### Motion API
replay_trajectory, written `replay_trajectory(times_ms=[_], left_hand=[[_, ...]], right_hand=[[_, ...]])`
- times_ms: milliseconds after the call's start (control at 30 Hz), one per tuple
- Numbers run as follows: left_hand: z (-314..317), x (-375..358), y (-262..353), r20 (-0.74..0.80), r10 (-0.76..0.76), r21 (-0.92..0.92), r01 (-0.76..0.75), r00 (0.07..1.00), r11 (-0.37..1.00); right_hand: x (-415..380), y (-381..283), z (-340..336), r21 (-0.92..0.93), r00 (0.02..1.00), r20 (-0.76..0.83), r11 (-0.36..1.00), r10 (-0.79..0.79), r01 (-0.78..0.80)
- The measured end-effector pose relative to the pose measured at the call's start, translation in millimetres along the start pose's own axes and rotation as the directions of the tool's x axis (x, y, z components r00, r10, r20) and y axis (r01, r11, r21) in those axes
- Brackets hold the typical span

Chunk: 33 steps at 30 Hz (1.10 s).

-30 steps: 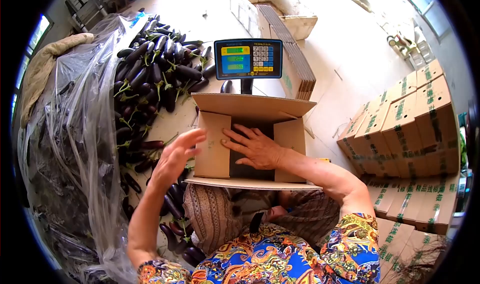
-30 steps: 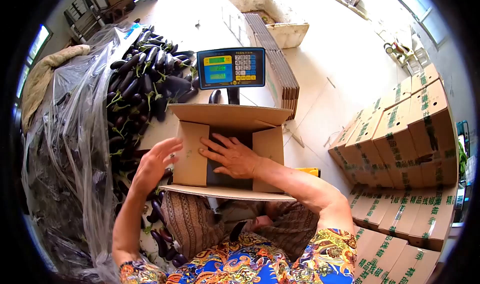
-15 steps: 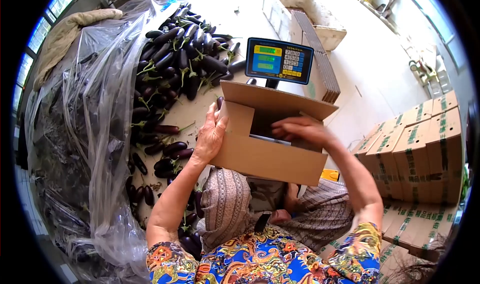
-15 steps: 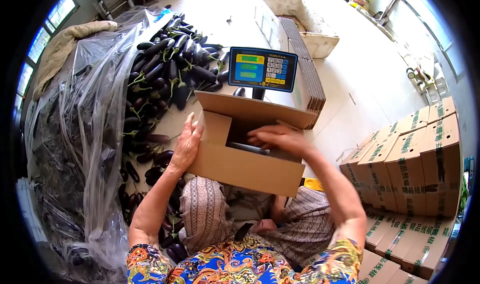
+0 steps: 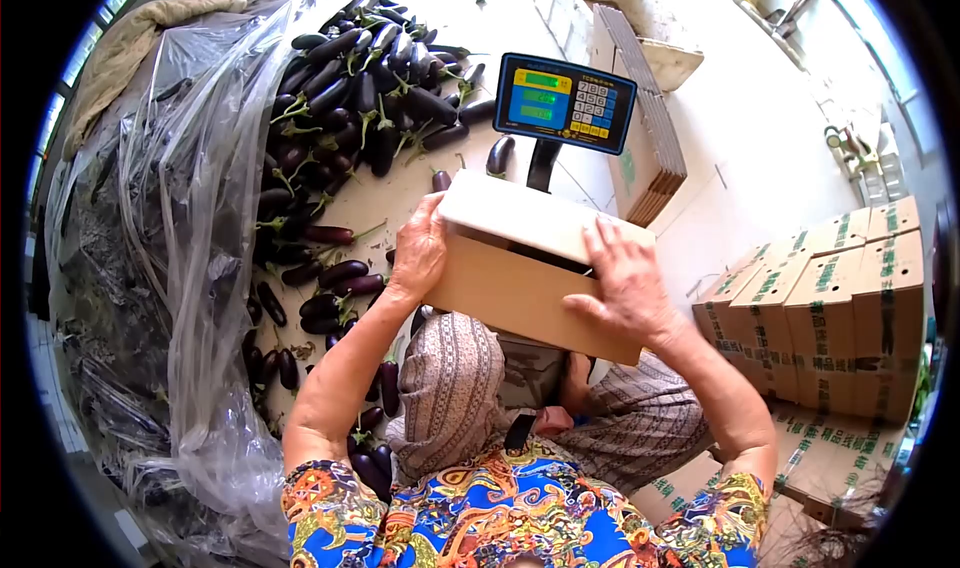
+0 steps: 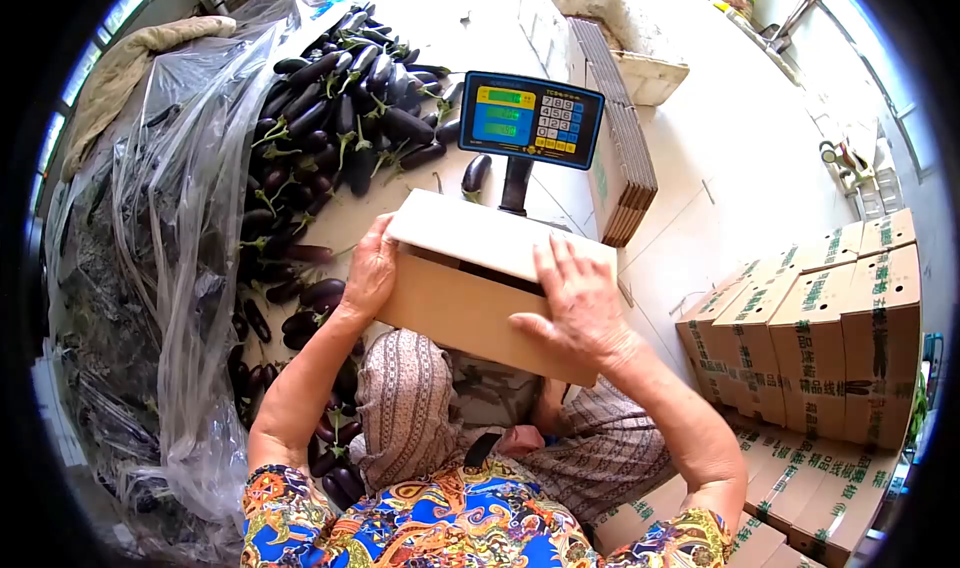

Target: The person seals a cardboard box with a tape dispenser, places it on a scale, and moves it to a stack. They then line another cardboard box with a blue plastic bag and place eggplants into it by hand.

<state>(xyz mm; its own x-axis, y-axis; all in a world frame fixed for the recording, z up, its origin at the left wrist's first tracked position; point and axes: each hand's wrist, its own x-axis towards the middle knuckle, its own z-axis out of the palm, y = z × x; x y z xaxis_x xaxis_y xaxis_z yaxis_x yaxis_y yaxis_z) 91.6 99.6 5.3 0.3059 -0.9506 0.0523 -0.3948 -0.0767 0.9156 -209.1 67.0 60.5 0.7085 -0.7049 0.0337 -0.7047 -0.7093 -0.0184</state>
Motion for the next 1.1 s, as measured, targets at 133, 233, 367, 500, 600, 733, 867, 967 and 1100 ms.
replay_trajectory(times_ms=[133, 233, 367, 500, 600, 733, 867, 967, 1100], left_hand=[[-1.2, -7.1, -23.4, -0.002, -0.175, -0.402, 0.159, 0.985, 0.902], [-17.7, 4.0, 8.2, 0.12, -0.229, -0.419, 0.258, 0.966, 0.87], [-4.3, 34.5, 9.8, 0.316, 0.058, -0.289, 0.037, 0.947, 0.957], [3.0, 45.7, -6.0, 0.345, 0.155, -0.132, -0.115, 0.926, 0.985], [1.0, 55.6, -12.3, 0.386, 0.138, -0.113, -0.101, 0.912, 0.988], [-4.9, 63.0, -2.5, 0.433, 0.055, -0.05, -0.038, 0.9, 0.998], [3.7, 62.1, 2.3, 0.381, 0.055, -0.047, -0.04, 0.923, 0.998], [7.9, 54.0, 3.1, 0.268, 0.157, 0.02, -0.168, 0.951, 0.986], [9.5, 52.9, 9.7, 0.177, 0.288, 0.171, -0.317, 0.941, 0.933]], right_hand=[[-10.4, -8.7, 16.0, 0.063, 0.999, 0.046, 0.997, 0.03, -0.033], [-11.4, -8.1, 22.5, 0.03, 1.0, -0.019, 1.0, 0.01, -0.01], [-9.6, -9.2, 24.9, 0.018, 0.998, -0.055, 0.999, -0.029, 0.03], [-3.6, -12.3, 20.4, 0.07, 0.995, -0.086, 0.996, -0.047, 0.053], [-2.4, -14.4, 21.4, 0.064, 0.994, -0.1, 0.996, -0.053, 0.059], [-2.6, -12.3, 21.1, 0.052, 0.994, -0.087, 0.996, -0.067, 0.071], [-1.9, -11.0, 20.3, 0.049, 0.996, -0.058, 0.996, -0.072, 0.075], [-1.4, -9.5, 19.8, 0.056, 0.995, -0.035, 0.993, -0.099, 0.101], [-1.5, 7.0, 16.8, 0.13, 0.986, -0.041, 0.978, -0.159, 0.163]])
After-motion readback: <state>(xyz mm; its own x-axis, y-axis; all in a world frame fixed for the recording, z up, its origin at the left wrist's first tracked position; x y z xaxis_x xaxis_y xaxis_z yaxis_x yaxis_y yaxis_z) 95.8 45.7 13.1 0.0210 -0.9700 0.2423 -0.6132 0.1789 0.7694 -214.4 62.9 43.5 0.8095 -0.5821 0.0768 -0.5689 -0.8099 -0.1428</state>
